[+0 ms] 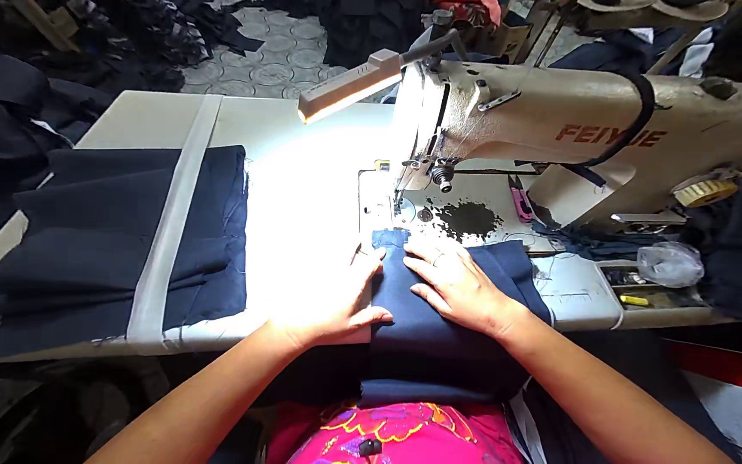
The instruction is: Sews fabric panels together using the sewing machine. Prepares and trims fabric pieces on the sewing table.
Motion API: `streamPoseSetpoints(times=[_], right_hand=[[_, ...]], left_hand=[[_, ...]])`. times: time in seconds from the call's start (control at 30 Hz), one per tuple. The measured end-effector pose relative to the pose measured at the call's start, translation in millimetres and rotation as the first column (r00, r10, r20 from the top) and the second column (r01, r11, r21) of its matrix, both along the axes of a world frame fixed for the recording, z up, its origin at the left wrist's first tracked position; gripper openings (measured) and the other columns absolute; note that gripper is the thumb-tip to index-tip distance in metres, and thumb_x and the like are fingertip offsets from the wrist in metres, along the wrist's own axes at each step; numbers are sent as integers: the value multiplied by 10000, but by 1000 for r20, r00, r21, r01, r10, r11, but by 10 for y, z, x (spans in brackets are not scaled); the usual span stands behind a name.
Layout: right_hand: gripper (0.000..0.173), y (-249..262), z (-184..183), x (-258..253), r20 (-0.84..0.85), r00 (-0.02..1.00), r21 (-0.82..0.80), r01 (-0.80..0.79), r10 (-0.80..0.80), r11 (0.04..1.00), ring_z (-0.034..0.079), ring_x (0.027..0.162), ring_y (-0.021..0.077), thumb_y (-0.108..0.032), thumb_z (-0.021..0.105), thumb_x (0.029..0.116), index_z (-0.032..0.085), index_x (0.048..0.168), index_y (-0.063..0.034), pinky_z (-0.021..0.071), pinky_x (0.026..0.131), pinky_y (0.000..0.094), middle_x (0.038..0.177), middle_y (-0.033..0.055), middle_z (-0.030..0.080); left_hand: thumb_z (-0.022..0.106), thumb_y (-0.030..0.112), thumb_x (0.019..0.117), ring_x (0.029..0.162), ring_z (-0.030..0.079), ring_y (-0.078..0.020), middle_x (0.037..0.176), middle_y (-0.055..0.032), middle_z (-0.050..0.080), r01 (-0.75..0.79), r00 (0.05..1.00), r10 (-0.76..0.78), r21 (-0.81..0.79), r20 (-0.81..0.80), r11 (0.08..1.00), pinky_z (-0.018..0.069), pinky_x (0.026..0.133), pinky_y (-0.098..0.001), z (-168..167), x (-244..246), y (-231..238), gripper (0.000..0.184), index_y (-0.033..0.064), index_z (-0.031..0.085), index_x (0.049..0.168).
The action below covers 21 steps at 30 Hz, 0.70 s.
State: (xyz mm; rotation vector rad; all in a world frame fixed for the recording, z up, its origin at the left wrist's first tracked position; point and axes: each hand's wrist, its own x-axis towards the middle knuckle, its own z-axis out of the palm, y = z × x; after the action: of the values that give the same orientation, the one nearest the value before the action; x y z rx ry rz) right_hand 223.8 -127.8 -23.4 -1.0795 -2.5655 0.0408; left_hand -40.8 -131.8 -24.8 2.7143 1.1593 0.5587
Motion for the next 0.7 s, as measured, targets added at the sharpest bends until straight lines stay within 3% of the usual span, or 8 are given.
streamPoseSetpoints(times=[0.13, 0.27, 0.4, 0.5, 0.6, 0.7], right_hand=[[508, 47, -64, 61, 3, 1000, -51, -24, 24, 998, 442, 1464, 263, -387, 357, 1084, 616, 1420, -108, 302, 1193, 541, 1502, 90, 566], [509, 98, -62, 87, 17, 1000, -11, -15, 15, 1000, 445, 1467, 267, -392, 354, 1083, 636, 1398, -109, 282, 1209, 559, 1495, 82, 578], [526, 242, -41, 104, 18, 999, -46, -37, 38, 998, 401, 1494, 288, -405, 350, 1075, 643, 1387, -99, 230, 1222, 592, 1535, 96, 535], [526, 337, -30, 110, 10, 996, -81, -83, 84, 993, 397, 1498, 280, -395, 362, 1074, 634, 1391, -74, 198, 1244, 572, 1531, 102, 538], [526, 412, -16, 114, 17, 994, -112, -103, 106, 988, 420, 1481, 275, -388, 370, 1072, 613, 1407, -64, 220, 1235, 558, 1522, 105, 544], [519, 469, -14, 110, 10, 995, -88, -99, 101, 991, 401, 1491, 302, -392, 389, 1061, 630, 1395, -75, 221, 1226, 583, 1519, 99, 550]], left_hand=[[404, 797, 899, 1442, 426, -357, 1524, -151, 517, -14, 1000, 14, 1, -5, 1000, 352, 1117, -592, -27, -1, 25, 879, 100, 614, 1391], [425, 784, 894, 1419, 447, -367, 1488, -141, 559, -2, 1000, 2, 14, -1, 1000, 341, 1099, -614, -27, 27, 99, 866, 79, 631, 1352], [429, 782, 898, 1451, 427, -321, 1513, -101, 545, 5, 999, -7, -45, -36, 999, 348, 1133, -579, 3, 39, 195, 884, 73, 597, 1397], [453, 755, 905, 1458, 418, -318, 1504, -98, 552, 3, 999, -6, -83, -33, 997, 288, 1154, -617, 17, 39, 223, 877, 61, 569, 1428], [450, 754, 912, 1450, 439, -279, 1529, -79, 531, -8, 999, 1, -139, -48, 990, 335, 1142, -574, 27, 25, 256, 880, 55, 550, 1437], [471, 740, 917, 1487, 381, -296, 1552, -81, 506, -18, 999, 8, -188, -51, 982, 258, 1176, -605, 45, 32, 310, 879, 53, 528, 1462]])
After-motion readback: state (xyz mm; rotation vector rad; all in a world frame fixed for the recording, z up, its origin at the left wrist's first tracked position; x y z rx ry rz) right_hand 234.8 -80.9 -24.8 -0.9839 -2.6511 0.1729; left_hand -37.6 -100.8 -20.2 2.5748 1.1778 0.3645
